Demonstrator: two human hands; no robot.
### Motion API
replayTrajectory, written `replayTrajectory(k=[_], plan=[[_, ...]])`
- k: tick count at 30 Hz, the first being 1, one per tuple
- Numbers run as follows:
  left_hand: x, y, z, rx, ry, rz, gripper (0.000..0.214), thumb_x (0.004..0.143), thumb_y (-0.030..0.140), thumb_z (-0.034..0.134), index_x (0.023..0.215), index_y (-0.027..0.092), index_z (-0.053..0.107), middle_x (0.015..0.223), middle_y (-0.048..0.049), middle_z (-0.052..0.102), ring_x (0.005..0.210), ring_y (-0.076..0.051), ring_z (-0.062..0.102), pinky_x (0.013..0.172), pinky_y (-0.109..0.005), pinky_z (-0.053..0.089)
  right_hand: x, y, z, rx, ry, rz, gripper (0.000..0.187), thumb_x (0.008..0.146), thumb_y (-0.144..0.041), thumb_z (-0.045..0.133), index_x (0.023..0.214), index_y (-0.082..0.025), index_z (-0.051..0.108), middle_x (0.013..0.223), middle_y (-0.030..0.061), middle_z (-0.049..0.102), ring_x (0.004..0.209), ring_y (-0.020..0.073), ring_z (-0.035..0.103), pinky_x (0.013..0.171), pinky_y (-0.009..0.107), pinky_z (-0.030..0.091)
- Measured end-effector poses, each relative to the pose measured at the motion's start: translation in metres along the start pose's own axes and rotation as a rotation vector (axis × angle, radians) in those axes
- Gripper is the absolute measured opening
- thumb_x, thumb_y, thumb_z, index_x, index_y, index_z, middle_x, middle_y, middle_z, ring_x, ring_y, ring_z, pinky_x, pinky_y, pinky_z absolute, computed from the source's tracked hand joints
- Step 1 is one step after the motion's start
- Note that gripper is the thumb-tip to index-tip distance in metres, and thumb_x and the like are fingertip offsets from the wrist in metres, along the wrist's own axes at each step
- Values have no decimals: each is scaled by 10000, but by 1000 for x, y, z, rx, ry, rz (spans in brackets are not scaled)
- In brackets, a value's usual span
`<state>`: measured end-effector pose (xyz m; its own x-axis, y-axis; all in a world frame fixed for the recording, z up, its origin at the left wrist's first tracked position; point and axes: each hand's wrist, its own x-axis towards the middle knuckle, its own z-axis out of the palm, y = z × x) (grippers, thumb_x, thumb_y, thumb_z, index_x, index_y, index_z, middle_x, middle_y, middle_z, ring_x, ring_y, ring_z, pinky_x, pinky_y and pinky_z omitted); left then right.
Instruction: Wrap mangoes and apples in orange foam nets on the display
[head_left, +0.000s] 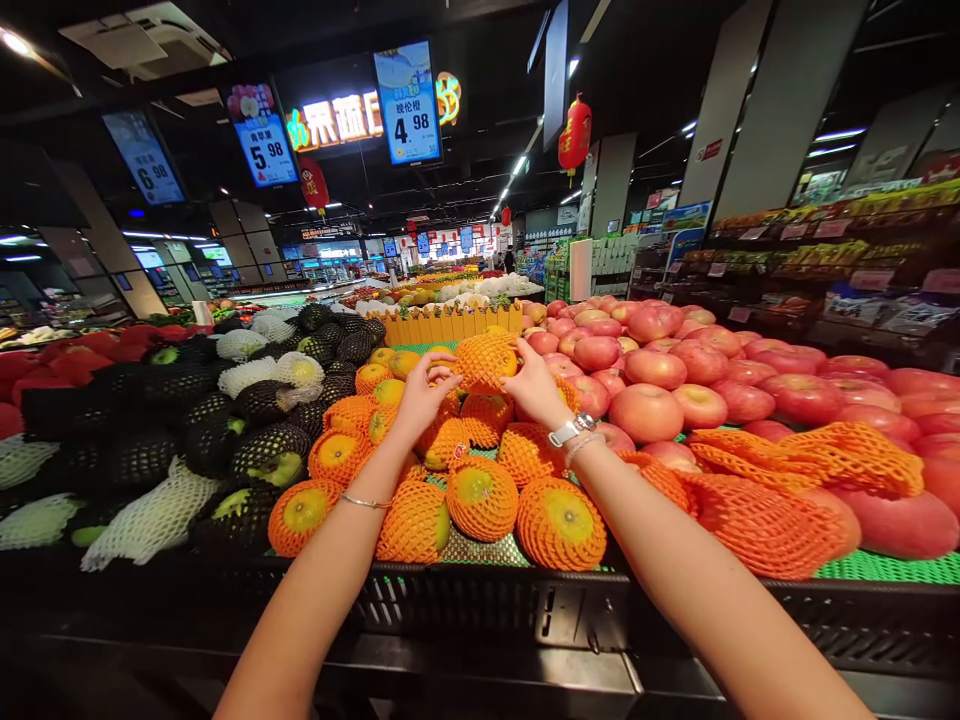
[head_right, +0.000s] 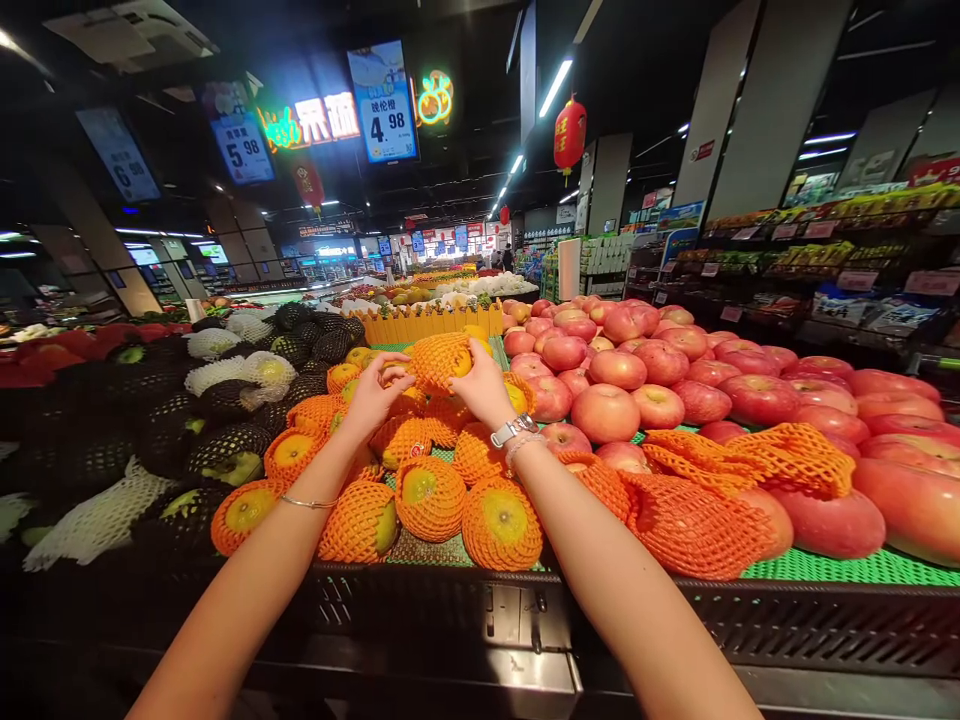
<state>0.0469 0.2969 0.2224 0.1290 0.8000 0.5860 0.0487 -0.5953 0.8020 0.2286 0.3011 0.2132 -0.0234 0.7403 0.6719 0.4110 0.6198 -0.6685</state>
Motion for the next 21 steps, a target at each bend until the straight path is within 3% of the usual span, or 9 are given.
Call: replayTrajectory(k=[5, 11, 15, 18, 21], plan=[[-3, 1, -4, 140, 31, 99, 147, 781, 190, 660, 924, 222, 641, 790, 7, 583, 739, -145, 523, 694, -245, 374, -1, -7, -1, 95, 68, 75, 495, 593, -238, 598, 1075, -159, 519, 1136, 133, 638, 1046, 288, 618, 961, 441, 490], [-2, 1, -6, 119, 74, 103, 168, 773, 186, 668, 935, 225, 641, 758, 7, 572, 749, -158, 535, 735, -256, 386, 0, -9, -1, 152, 114, 75, 543, 590, -279, 633, 1106, -166, 506, 1160, 127, 630, 1057, 269, 609, 975, 420, 483], [-2, -3, -7, 197, 75, 133, 220, 804, 252, 654, 1021, 228, 622, 827, -18, 570, 806, -181, 550, 763, -290, 425, 1, -7, -3, 152, 76, 120, 534, 622, -312, 606, 1117, -134, 514, 1152, 147, 628, 1046, 265, 608, 971, 421, 479], [-5, -8, -9, 445, 106, 409, 639, 745, 363, 758, 1308, 272, 470, 1215, -106, 523, 1147, -276, 497, 958, -415, 425, 2, -6, -4, 170, 43, 132, 492, 653, -311, 576, 1106, -126, 526, 1151, 154, 624, 1045, 258, 604, 968, 419, 476], [-7, -12, -11, 715, -65, 707, 995, 656, 442, 839, 1458, 333, 259, 1497, -160, 284, 1394, -380, 276, 1126, -574, 266, 1, -6, -2, 158, 23, 131, 468, 671, -304, 580, 1108, -144, 527, 1151, 134, 623, 1045, 249, 590, 986, 423, 459]])
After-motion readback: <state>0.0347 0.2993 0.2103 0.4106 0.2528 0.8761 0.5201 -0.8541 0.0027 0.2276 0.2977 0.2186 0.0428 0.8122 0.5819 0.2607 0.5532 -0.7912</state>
